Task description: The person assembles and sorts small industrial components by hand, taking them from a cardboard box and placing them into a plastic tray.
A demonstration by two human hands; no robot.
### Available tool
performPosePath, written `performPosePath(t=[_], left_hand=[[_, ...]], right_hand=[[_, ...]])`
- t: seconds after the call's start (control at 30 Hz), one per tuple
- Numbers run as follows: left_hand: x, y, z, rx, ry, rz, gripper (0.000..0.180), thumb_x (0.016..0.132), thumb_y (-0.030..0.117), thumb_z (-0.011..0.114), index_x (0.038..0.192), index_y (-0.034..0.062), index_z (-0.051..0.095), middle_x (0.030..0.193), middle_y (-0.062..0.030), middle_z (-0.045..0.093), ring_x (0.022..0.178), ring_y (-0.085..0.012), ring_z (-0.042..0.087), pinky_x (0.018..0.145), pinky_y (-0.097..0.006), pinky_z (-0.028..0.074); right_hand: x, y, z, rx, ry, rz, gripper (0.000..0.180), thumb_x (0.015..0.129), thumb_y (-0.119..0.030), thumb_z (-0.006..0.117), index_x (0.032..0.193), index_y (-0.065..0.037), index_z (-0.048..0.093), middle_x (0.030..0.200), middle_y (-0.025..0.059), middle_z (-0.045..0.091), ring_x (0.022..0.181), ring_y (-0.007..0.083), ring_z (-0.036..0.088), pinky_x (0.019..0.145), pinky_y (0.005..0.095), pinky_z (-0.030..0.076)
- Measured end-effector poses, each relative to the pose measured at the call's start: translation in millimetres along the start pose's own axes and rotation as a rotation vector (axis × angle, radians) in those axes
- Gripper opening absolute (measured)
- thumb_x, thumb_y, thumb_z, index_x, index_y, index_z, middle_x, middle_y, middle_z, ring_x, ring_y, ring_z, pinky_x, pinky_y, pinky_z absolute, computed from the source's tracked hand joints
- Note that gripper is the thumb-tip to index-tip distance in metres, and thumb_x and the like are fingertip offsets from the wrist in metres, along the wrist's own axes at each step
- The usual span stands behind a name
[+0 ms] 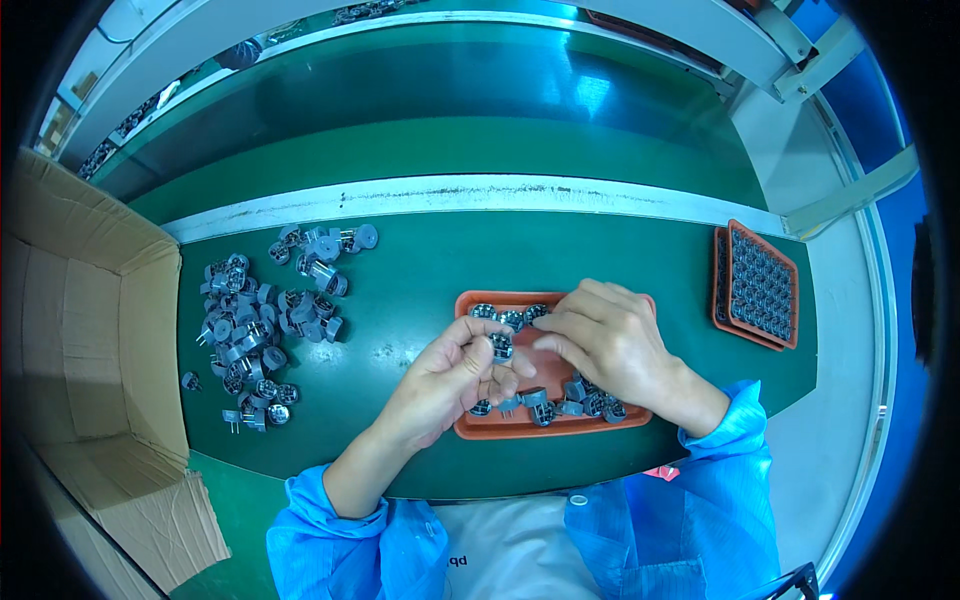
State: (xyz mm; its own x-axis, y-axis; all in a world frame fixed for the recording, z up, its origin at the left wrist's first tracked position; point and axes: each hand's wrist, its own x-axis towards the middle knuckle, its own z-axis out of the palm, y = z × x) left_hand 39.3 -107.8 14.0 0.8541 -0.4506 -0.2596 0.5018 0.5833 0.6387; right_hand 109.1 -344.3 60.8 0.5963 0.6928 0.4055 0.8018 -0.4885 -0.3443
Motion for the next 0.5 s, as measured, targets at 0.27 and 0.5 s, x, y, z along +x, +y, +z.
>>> performPosePath(t=[0.27, 0.5], left_hand=[[-1, -21, 12, 0.565, 0.083, 0.37, 0.034, 0.106, 0.009, 0.067, 0.137, 0.0032, 0.054, 0.105, -0.01, 0.073, 0.093, -0.0169, 0.07, 0.085, -0.03, 0.055], [4, 3, 7, 1.389, 0.097, 0.646, 0.012, 0.094, 0.006, 0.075, 0.104, 0.0016, 0.076, 0.112, -0.0122, 0.076, 0.101, -0.029, 0.071, 0.088, -0.038, 0.055]], right_hand=[[0, -2, -8, 0.564, -0.103, 0.206, 0.013, 0.086, -0.008, 0.082, 0.097, -0.004, 0.076, 0.092, 0.0115, 0.072, 0.085, 0.0298, 0.07, 0.073, 0.0419, 0.057], [-9, 35, 2, 0.03, -0.099, 0.247, 0.011, 0.08, -0.01, 0.082, 0.086, -0.004, 0.075, 0.087, 0.0088, 0.071, 0.089, 0.0306, 0.067, 0.075, 0.0432, 0.056]])
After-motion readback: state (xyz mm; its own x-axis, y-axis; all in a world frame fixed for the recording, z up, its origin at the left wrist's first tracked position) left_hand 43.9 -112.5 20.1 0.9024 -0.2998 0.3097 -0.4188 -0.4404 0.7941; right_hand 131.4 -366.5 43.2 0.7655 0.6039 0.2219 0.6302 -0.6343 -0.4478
